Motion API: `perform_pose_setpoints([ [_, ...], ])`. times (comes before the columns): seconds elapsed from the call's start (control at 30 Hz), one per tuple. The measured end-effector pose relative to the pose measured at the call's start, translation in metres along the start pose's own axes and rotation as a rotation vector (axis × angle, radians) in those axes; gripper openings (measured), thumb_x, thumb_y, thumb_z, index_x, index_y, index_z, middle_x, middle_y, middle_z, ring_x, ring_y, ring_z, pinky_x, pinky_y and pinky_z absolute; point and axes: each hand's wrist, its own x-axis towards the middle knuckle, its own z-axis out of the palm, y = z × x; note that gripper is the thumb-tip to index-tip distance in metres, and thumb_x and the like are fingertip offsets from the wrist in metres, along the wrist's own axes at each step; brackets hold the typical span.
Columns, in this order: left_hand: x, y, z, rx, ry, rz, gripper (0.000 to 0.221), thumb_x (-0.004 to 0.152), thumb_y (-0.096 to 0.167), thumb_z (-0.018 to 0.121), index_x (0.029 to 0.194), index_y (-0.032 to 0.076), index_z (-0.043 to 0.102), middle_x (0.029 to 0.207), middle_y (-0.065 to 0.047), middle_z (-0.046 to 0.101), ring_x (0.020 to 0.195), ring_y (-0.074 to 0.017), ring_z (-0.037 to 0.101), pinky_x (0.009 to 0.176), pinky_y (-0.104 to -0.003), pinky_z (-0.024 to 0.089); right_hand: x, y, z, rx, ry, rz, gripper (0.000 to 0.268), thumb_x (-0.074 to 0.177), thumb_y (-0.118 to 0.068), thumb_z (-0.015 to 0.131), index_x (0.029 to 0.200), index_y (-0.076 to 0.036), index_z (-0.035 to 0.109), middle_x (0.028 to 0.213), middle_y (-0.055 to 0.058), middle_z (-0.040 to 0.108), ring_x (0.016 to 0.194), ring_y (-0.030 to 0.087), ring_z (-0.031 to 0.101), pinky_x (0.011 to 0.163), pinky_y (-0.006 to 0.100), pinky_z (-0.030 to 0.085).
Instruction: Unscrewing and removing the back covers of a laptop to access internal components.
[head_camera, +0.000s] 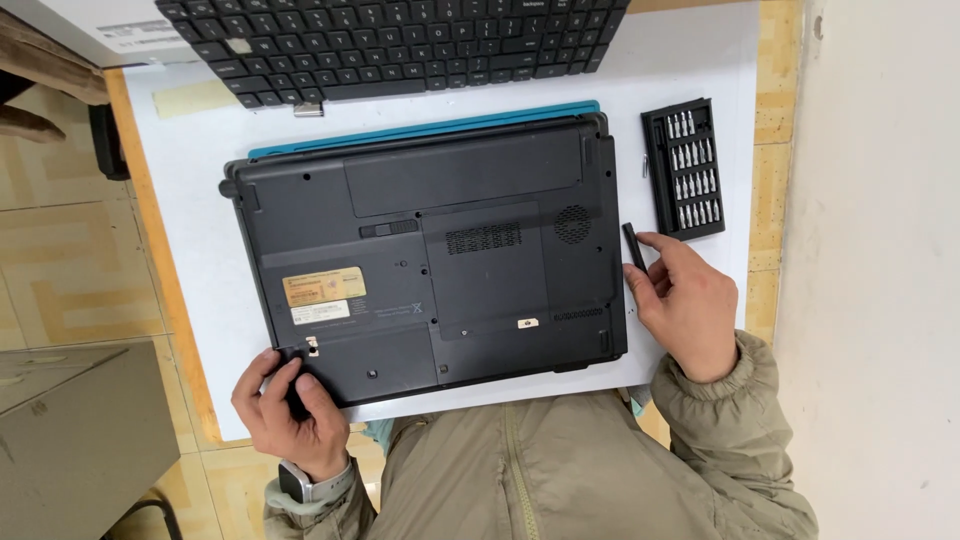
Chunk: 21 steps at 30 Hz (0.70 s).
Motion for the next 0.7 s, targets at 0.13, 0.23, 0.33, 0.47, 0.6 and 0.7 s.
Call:
perform_pose_setpoints([
  [0.13, 0.003, 0.0, 0.0, 0.016, 0.008, -0.009, 0.022, 0.109, 0.011, 0.054, 0.11, -0.008, 0.066, 0.122, -0.027, 0.058, 0.11, -0.0418, 0.063, 0.088, -0.048, 0.057, 0.004, -0.009, -0.014, 0.067, -0.019, 0.003, 0.042, 0.1, -0.02, 0.069, 0.14, -0.008, 0.064, 0.087, 0.001, 0.071, 0.073, 0.022, 0.067, 0.068, 0.039, 0.053],
  [0.23, 0.008, 0.003, -0.001, 0.02, -0.005, 0.002, 0.022, 0.108, 0.011, 0.053, 0.109, -0.008, 0.066, 0.12, -0.027, 0.058, 0.108, -0.0414, 0.062, 0.091, -0.049, 0.057, -0.002, -0.019, -0.026, 0.327, 0.154, 0.007, 0.062, 0.105, 0.0, 0.068, 0.162, -0.001, 0.045, 0.096, 0.01, 0.066, 0.075, 0.021, 0.06, 0.079, 0.034, 0.055],
  [0.33, 0.01, 0.005, -0.003, 0.019, -0.03, -0.021, 0.02, 0.106, 0.012, 0.056, 0.108, -0.005, 0.066, 0.119, -0.026, 0.056, 0.107, -0.0399, 0.062, 0.092, -0.049, 0.057, -0.01, -0.03, -0.029, 0.819, 0.244, -0.108, 0.06, 0.111, 0.015, 0.053, 0.162, -0.001, 0.024, 0.107, 0.03, 0.055, 0.085, 0.038, 0.066, 0.085, 0.048, 0.061],
  [0.47, 0.011, 0.01, -0.004, -0.006, -0.084, -0.062, 0.026, 0.102, 0.018, 0.06, 0.116, -0.004, 0.064, 0.125, -0.027, 0.049, 0.114, -0.042, 0.058, 0.096, -0.051, 0.054, -0.013, -0.046, -0.015, 0.921, 0.386, -0.354, 0.056, 0.11, 0.008, 0.054, 0.156, -0.013, 0.03, 0.103, 0.034, 0.054, 0.08, 0.04, 0.062, 0.081, 0.061, 0.067],
  [0.6, 0.016, 0.024, -0.007, -0.076, -0.12, -0.194, 0.045, 0.1, 0.023, 0.062, 0.135, -0.003, 0.052, 0.154, -0.027, 0.037, 0.142, -0.0491, 0.05, 0.119, -0.059, 0.047, -0.021, -0.067, 0.016, 0.977, 0.578, -0.356, 0.057, 0.107, 0.009, 0.056, 0.152, -0.012, 0.029, 0.098, 0.034, 0.053, 0.07, 0.041, 0.058, 0.069, 0.062, 0.065],
  [0.7, 0.016, 0.023, -0.011, -0.092, -0.143, -0.207, 0.041, 0.1, 0.022, 0.065, 0.133, -0.001, 0.055, 0.147, -0.027, 0.053, 0.138, -0.0435, 0.056, 0.115, -0.052, 0.05, -0.022, -0.07, 0.028, 1.143, 0.481, -0.179, 0.055, 0.112, 0.0, 0.059, 0.155, -0.013, 0.028, 0.1, 0.027, 0.055, 0.067, 0.039, 0.062, 0.069, 0.054, 0.064],
])
